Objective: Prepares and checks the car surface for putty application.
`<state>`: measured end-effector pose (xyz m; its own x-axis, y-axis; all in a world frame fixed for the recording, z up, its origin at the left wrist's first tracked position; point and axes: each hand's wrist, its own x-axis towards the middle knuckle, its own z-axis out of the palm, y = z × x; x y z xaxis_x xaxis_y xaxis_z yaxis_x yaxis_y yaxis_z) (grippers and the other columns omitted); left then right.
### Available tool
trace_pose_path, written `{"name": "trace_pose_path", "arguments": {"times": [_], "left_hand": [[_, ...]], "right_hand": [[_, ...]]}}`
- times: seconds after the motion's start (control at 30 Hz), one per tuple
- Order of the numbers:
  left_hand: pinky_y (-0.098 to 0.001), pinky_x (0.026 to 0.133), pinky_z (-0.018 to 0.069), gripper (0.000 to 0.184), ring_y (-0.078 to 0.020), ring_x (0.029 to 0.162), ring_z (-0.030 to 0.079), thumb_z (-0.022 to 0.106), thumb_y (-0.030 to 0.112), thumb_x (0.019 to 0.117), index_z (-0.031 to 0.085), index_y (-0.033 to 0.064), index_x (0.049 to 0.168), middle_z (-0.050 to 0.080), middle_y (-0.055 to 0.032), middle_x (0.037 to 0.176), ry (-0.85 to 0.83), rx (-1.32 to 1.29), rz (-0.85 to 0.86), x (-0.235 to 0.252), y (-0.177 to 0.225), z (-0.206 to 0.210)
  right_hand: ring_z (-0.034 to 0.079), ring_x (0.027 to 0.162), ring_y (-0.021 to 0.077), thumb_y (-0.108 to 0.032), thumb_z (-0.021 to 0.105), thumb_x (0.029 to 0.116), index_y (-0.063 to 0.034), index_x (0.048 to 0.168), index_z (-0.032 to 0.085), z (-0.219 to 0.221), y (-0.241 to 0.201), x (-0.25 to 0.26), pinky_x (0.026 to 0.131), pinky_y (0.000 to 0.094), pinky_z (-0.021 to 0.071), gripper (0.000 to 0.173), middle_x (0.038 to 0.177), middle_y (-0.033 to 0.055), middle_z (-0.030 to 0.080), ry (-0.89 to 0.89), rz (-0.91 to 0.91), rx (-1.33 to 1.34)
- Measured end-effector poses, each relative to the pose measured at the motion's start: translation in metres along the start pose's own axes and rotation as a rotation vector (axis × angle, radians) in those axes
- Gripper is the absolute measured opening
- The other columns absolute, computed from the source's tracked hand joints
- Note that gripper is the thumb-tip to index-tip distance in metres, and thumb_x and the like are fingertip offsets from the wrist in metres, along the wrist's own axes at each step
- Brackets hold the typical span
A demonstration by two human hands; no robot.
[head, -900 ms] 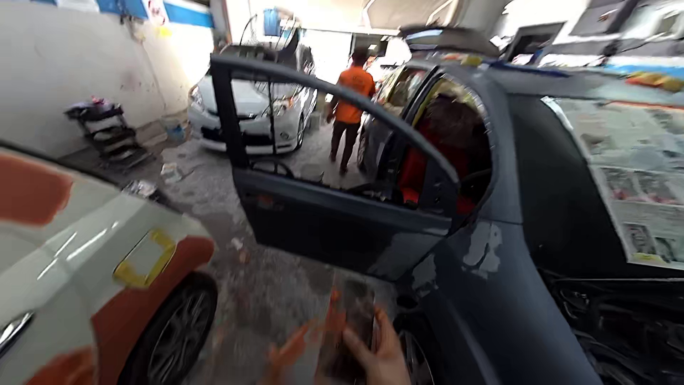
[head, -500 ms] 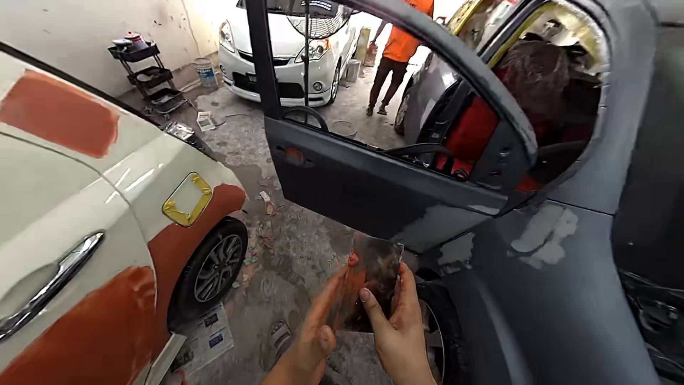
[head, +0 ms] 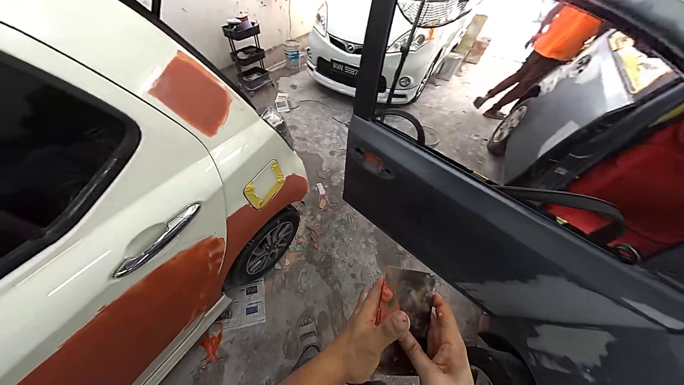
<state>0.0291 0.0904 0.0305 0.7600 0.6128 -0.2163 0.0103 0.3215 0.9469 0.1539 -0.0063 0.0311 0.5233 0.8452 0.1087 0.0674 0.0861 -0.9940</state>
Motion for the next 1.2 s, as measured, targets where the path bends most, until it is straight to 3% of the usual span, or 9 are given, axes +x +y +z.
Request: {"name": "trace_pose_path", "arguments": {"times": [0.1, 0.37, 0.47, 0.63, 0.73, 0.8, 0.9, 1.0, 1.2], "left_hand": [[-0.0488, 0.122, 0.0286, 0.126, -0.0348, 0.150, 0.030, 0.038, 0.092, 0.0805, 0.018, -0.0028, 0.162, 0.026, -0.0300, 0.160, 0.094, 0.098, -0.034, 0.009, 0.003, -0.006], [-0.0585, 0.122, 0.0273, 0.108, -0.0395, 0.151, 0.027, 0.004, 0.083, 0.0910, 0.021, 0.0050, 0.163, 0.023, -0.0270, 0.164, 0.368, 0.003, -0.129, 0.023, -0.017, 0.022], [-0.0640, 0.117, 0.0291, 0.092, -0.0473, 0.143, 0.032, 0.012, 0.072, 0.0998, 0.019, 0.0056, 0.164, 0.029, -0.0342, 0.155, 0.542, 0.195, -0.150, 0.016, -0.012, 0.051], [-0.0506, 0.107, 0.0484, 0.103, -0.0357, 0.130, 0.051, 0.055, 0.067, 0.0946, 0.012, 0.0059, 0.165, 0.036, -0.0315, 0.150, 0.891, 0.242, -0.034, 0.004, -0.059, 0.092], [-0.0433, 0.098, 0.0585, 0.091, -0.0252, 0.116, 0.067, 0.078, 0.033, 0.0912, 0.026, -0.0012, 0.158, 0.061, -0.0207, 0.134, 1.036, -0.106, 0.155, -0.019, -0.073, 0.116], [-0.0440, 0.091, 0.0614, 0.056, -0.0266, 0.104, 0.072, 0.071, 0.011, 0.0945, 0.048, -0.0053, 0.143, 0.070, -0.0195, 0.119, 0.993, -0.386, 0.261, -0.047, -0.074, 0.128], [-0.0405, 0.088, 0.0608, 0.030, -0.0195, 0.095, 0.074, 0.047, 0.014, 0.1034, 0.069, 0.0031, 0.121, 0.076, -0.0104, 0.105, 0.799, -0.576, 0.311, -0.088, -0.065, 0.151], [-0.0360, 0.090, 0.0577, 0.034, -0.0149, 0.101, 0.069, 0.054, 0.029, 0.1011, 0.057, 0.0072, 0.126, 0.071, -0.0058, 0.112, 0.676, -0.497, 0.409, -0.099, -0.071, 0.160], [-0.0293, 0.101, 0.0532, 0.085, -0.0055, 0.112, 0.064, 0.076, 0.033, 0.0903, 0.028, -0.0066, 0.147, 0.064, -0.0027, 0.125, 0.942, -0.329, 0.405, -0.100, -0.068, 0.180]], "right_hand": [[0.069, 0.109, 0.0154, 0.005, 0.070, 0.0859, 0.0114, 0.144, 0.021, 0.005, 0.006, 0.010, 0.097, 0.0328, 0.0593, 0.076, 0.128, 0.0167, 0.060, -0.048, 0.104, 0.151], [0.075, 0.093, 0.0189, 0.009, 0.064, 0.0897, 0.0015, 0.142, 0.024, -0.026, 0.005, 0.033, 0.084, 0.0390, 0.0644, 0.066, 0.113, 0.0105, 0.070, -0.238, 0.262, 0.325], [0.076, 0.088, 0.0193, 0.008, 0.061, 0.0909, -0.0029, 0.139, 0.029, -0.055, 0.006, 0.038, 0.080, 0.0403, 0.0653, 0.059, 0.106, 0.0079, 0.073, -0.324, 0.310, 0.386], [0.076, 0.087, 0.0202, 0.005, 0.064, 0.0927, -0.0054, 0.132, 0.035, -0.103, 0.018, 0.041, 0.081, 0.0416, 0.0646, 0.050, 0.102, 0.0088, 0.073, -0.492, 0.326, 0.486], [0.076, 0.087, 0.0210, 0.008, 0.063, 0.0918, -0.0034, 0.135, 0.033, -0.118, 0.023, 0.041, 0.080, 0.0413, 0.0648, 0.054, 0.103, 0.0104, 0.073, -0.553, 0.344, 0.445], [0.076, 0.086, 0.0227, 0.010, 0.064, 0.0884, -0.0005, 0.137, 0.034, -0.120, 0.023, 0.043, 0.078, 0.0413, 0.0651, 0.058, 0.103, 0.0134, 0.072, -0.565, 0.349, 0.398], [0.075, 0.090, 0.0258, 0.010, 0.069, 0.0843, 0.0027, 0.141, 0.031, -0.113, 0.021, 0.045, 0.079, 0.0429, 0.0654, 0.068, 0.107, 0.0168, 0.072, -0.644, 0.320, 0.303], [0.074, 0.098, 0.0227, 0.004, 0.074, 0.0820, 0.0066, 0.145, 0.028, -0.098, 0.019, 0.031, 0.085, 0.0394, 0.0644, 0.078, 0.116, 0.0163, 0.069, -0.740, 0.203, 0.197], [0.065, 0.119, 0.0166, -0.005, 0.078, 0.0845, 0.0140, 0.146, 0.028, -0.084, 0.015, -0.019, 0.103, 0.0336, 0.0555, 0.082, 0.133, 0.0204, 0.060, -0.988, 0.035, 0.157]]}}
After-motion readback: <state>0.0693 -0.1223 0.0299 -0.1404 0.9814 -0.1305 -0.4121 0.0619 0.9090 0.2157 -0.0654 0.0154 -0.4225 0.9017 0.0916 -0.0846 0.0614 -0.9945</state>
